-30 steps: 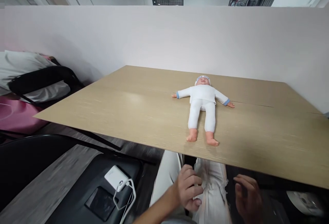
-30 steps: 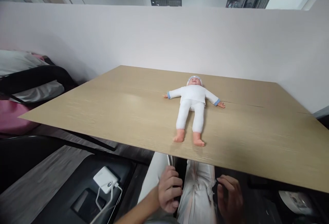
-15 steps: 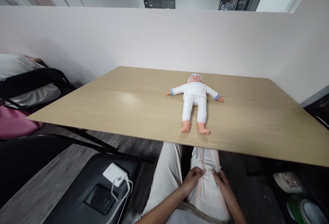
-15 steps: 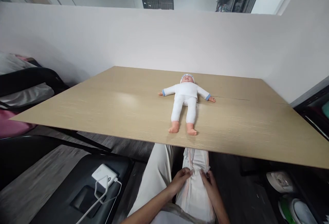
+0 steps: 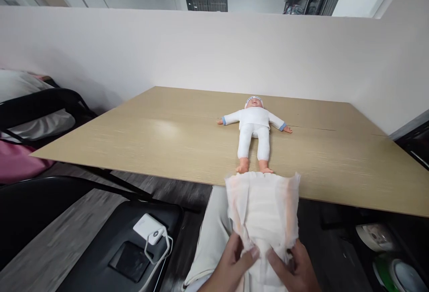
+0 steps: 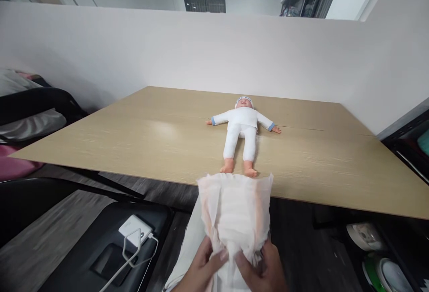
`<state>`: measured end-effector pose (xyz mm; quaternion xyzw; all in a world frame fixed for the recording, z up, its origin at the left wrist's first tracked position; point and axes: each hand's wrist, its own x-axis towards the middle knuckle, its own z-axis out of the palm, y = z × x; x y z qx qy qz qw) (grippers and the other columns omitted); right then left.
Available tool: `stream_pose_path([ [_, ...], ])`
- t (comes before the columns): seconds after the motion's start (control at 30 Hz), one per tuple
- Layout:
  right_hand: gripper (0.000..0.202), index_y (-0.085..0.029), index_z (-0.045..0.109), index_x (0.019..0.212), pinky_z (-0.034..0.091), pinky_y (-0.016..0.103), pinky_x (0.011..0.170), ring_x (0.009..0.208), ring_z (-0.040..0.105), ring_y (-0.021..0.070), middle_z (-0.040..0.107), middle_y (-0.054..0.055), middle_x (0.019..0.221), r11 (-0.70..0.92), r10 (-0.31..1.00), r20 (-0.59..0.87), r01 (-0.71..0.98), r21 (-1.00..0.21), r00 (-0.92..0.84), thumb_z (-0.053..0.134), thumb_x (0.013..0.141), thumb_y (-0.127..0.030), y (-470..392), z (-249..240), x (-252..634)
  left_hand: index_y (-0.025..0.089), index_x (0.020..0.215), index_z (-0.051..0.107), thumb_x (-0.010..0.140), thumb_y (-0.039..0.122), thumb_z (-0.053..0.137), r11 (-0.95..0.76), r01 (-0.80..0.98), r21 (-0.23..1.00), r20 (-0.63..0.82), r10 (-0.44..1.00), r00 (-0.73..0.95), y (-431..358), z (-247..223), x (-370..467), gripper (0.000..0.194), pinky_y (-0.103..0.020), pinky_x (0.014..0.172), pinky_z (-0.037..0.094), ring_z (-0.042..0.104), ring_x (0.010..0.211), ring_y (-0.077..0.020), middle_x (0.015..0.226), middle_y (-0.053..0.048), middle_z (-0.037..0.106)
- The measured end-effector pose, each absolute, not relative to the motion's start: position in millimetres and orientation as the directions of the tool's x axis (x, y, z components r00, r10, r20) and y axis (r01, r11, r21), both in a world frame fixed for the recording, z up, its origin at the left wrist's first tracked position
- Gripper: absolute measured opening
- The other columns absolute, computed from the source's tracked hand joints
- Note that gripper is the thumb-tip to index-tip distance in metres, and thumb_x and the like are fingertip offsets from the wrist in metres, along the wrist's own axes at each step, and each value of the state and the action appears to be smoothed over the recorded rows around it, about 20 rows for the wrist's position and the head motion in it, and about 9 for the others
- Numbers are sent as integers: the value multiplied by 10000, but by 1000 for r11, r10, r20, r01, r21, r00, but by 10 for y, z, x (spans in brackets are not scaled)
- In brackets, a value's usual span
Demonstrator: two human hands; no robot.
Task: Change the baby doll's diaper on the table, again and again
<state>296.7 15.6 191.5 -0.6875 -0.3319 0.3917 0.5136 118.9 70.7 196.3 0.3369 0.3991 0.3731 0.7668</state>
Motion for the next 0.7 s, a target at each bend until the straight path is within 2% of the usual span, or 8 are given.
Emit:
stream_pose_path([
  [0.2,513,-217,747,933,626,361,726,829,764,310,807,107,880,-201,932,-143,147,-968,332,819,786,-703,711,1972,2856,286,1373,721,735,645,926,474,-321,820,-388,872,297,1157,1853,1214,760,-507,1258,440,563,1479,-392,1546,-109,657],
  [0.27,471,-230,725,928,609,344,695,762,742,281,785,75,801,-172,948,-96,236,-956,303,788,826,-686,787,1916,2905,277,1372,723,745,660,915,471,-332,817,-382,874,301,1228,1781,1234,759,-500,1246,456,582,1461,-390,1532,-116,668],
  [0.33,439,-255,711,959,590,344,667,697,699,254,753,43,756,-135,937,1,366,-921,349,761,856,-679,814,1858,2968,265,1346,734,742,686,905,485,-343,804,-394,867,304,1255,1707,1253,756,-509,1232,468,619,1418,-395,1493,-127,694],
  [0.43,397,-282,658,928,569,369,648,679,650,243,727,40,802,-83,842,251,573,-815,479,763,873,-661,824,1824,3038,244,1326,731,756,691,892,518,-342,784,-429,851,304,1256,1627,1271,741,-535,1241,452,642,1384,-399,1469,-141,704],
  [0.5,365,-274,622,926,569,379,672,727,655,246,720,53,861,-12,764,432,681,-732,478,771,903,-606,863,1866,3047,233,1347,714,792,675,872,508,-337,793,-418,856,305,1252,1604,1274,727,-548,1253,431,626,1399,-399,1479,-145,693],
  [0.57,266,-254,638,1011,592,394,764,849,695,256,736,72,951,94,750,546,758,-645,372,745,969,-494,961,1956,3021,223,1357,701,832,664,844,473,-315,823,-384,871,306,1248,1596,1272,700,-545,1264,411,598,1424,-396,1486,-145,684],
  [0.63,172,-249,666,1139,603,433,914,1041,720,271,756,94,1102,205,801,565,797,-569,197,686,1027,-377,1124,2064,2969,223,1360,690,863,660,819,429,-275,860,-345,888,305,1242,1592,1266,675,-529,1270,398,571,1444,-387,1488,-141,678],
  [0.7,239,-258,667,1284,576,477,1063,1263,677,287,737,107,1300,292,852,523,811,-508,20,629,1053,-309,1326,2142,2909,225,1366,674,900,663,780,379,-216,900,-305,900,311,1236,1596,1246,649,-508,1267,393,566,1439,-372,1480,-135,675],
])
